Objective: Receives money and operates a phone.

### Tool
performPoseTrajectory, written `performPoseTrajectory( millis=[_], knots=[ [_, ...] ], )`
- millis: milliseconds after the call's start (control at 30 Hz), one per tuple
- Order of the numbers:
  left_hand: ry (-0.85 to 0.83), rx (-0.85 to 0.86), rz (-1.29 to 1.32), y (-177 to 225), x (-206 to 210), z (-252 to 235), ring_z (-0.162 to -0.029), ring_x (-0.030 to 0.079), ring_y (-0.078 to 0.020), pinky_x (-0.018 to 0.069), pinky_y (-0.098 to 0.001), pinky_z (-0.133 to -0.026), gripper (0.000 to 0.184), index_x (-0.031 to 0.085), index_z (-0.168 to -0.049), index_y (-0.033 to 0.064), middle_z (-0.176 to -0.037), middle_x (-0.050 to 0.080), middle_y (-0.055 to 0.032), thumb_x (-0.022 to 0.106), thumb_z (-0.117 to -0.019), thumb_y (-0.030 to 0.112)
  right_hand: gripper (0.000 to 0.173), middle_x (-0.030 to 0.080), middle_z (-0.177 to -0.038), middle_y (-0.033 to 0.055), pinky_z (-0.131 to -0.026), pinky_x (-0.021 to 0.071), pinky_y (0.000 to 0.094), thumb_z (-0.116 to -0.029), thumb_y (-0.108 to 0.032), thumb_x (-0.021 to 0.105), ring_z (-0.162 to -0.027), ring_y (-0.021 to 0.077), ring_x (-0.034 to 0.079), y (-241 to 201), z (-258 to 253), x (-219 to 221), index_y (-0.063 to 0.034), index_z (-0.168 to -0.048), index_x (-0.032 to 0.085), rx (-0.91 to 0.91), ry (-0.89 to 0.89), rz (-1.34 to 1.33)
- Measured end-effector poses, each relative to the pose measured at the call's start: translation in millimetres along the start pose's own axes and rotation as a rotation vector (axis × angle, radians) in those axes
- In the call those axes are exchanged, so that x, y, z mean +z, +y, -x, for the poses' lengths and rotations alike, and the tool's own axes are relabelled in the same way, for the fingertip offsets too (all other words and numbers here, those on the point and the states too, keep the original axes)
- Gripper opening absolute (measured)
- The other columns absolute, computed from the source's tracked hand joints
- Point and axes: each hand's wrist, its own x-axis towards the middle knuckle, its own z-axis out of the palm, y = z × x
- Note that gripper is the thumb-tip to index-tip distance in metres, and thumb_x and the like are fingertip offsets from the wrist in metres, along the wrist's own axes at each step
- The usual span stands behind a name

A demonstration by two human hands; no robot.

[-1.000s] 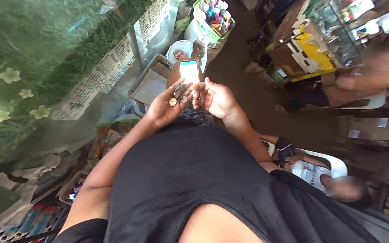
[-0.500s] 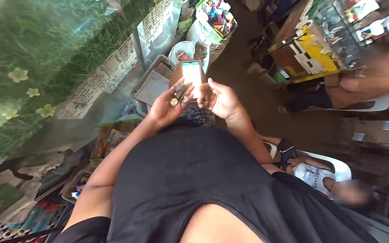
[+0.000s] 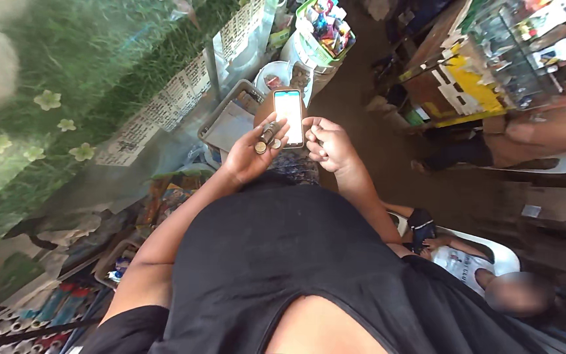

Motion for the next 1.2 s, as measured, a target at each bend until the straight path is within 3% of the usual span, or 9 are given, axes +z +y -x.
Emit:
performPoseTrajectory(
  millis=[167, 233, 333, 500, 633, 733, 867, 967, 1200],
  knots=[
    [-0.042, -0.011, -0.002, -1, 2, 1, -0.130, 0.059, -0.0286, 0.0487, -0.0402, -0.109, 0.045, 0.039, -0.153, 0.0079, -0.145, 0.056, -0.0175, 0.025, -0.1130, 0.023, 0.031, 0.059, -0.082, 0.0000, -0.049, 0.0470, 0.0196, -0.1095, -0.009, 0.026, -0.058, 0.0070, 0.055, 1, 0, 1, -0.0082, -0.122, 0.055, 0.058, -0.057, -0.205],
    [-0.057, -0.007, -0.019, -1, 2, 1, -0.131, 0.059, -0.0280, 0.0483, -0.0399, -0.110, 0.045, 0.038, -0.153, 0.0082, -0.146, 0.056, -0.0168, 0.025, -0.1129, 0.023, 0.033, 0.065, -0.085, 0.0039, -0.061, 0.0598, 0.0272, -0.1098, -0.010, 0.025, -0.068, 0.0130, 0.067, 1, -1, 2, -0.0065, -0.118, 0.057, 0.115, -0.026, -0.353],
    [-0.076, -0.012, -0.060, -1, 3, 1, -0.132, 0.058, -0.0262, 0.0476, -0.0389, -0.111, 0.046, 0.035, -0.155, 0.0096, -0.148, 0.054, -0.0149, 0.025, -0.1128, 0.024, 0.036, 0.069, -0.088, 0.0087, -0.080, 0.0629, 0.0421, -0.1112, -0.014, 0.024, -0.080, 0.0219, 0.072, 2, 0, 1, -0.0033, -0.118, 0.058, 0.145, -0.018, -0.455],
    [-0.022, -0.010, -0.019, 3, -1, 0, -0.131, 0.059, -0.0271, 0.0507, -0.0382, -0.107, 0.045, 0.039, -0.153, 0.0093, -0.147, 0.055, -0.0165, 0.026, -0.1128, 0.024, 0.037, 0.061, -0.079, 0.0014, -0.062, 0.0569, 0.0278, -0.1124, -0.024, 0.028, -0.064, 0.0120, 0.062, 5, -8, -17, -0.0065, -0.116, 0.061, 0.188, 0.017, -0.388],
    [0.014, 0.077, -0.035, 18, -11, 2, -0.133, 0.058, -0.0280, 0.0508, -0.0387, -0.108, 0.044, 0.038, -0.153, 0.0087, -0.148, 0.054, -0.0166, 0.026, -0.1123, 0.022, 0.024, 0.055, -0.077, 0.0010, -0.057, 0.0536, 0.0276, -0.1085, -0.021, 0.045, -0.059, 0.0117, 0.055, 7, -36, -53, -0.0065, -0.123, 0.058, 0.246, 0.303, -0.346],
    [0.082, 0.170, -0.078, 31, -19, 10, -0.132, 0.059, -0.0262, 0.0518, -0.0367, -0.107, 0.045, 0.039, -0.153, 0.0106, -0.148, 0.054, -0.0147, 0.027, -0.1123, 0.023, 0.039, 0.053, -0.109, 0.0124, -0.069, 0.0542, 0.0339, -0.1052, -0.019, 0.054, -0.082, 0.0204, 0.057, 25, -69, -85, -0.0073, -0.141, 0.046, 0.356, 0.587, -0.321],
    [0.183, 0.266, -0.092, 43, -38, 21, -0.136, 0.056, -0.0268, 0.0494, -0.0380, -0.110, 0.046, 0.034, -0.156, 0.0115, -0.152, 0.051, -0.0140, 0.025, -0.1124, 0.024, 0.040, 0.046, -0.142, 0.0208, -0.090, 0.0556, 0.0354, -0.1075, -0.006, 0.040, -0.114, 0.0268, 0.059, 56, -114, -112, -0.0016, -0.147, 0.036, 0.383, 0.648, -0.422],
    [0.267, 0.316, -0.076, 49, -48, 27, -0.135, 0.056, -0.0280, 0.0503, -0.0395, -0.109, 0.046, 0.034, -0.155, 0.0096, -0.152, 0.051, -0.0159, 0.024, -0.1122, 0.023, 0.041, 0.051, -0.141, 0.0208, -0.093, 0.0558, 0.0339, -0.1096, -0.007, 0.033, -0.115, 0.0246, 0.063, 74, -154, -120, 0.0004, -0.150, 0.036, 0.389, 0.556, -0.420],
    [0.406, 0.368, -0.058, 52, -40, 23, -0.129, 0.062, -0.0266, 0.0544, -0.0374, -0.103, 0.044, 0.039, -0.152, 0.0089, -0.144, 0.058, -0.0163, 0.027, -0.1118, 0.022, 0.023, 0.054, -0.101, 0.0111, -0.071, 0.0522, 0.0322, -0.1008, -0.004, 0.053, -0.082, 0.0183, 0.055, 93, -265, -125, -0.0025, -0.124, 0.052, 0.445, 0.549, -0.387]
  ],
)
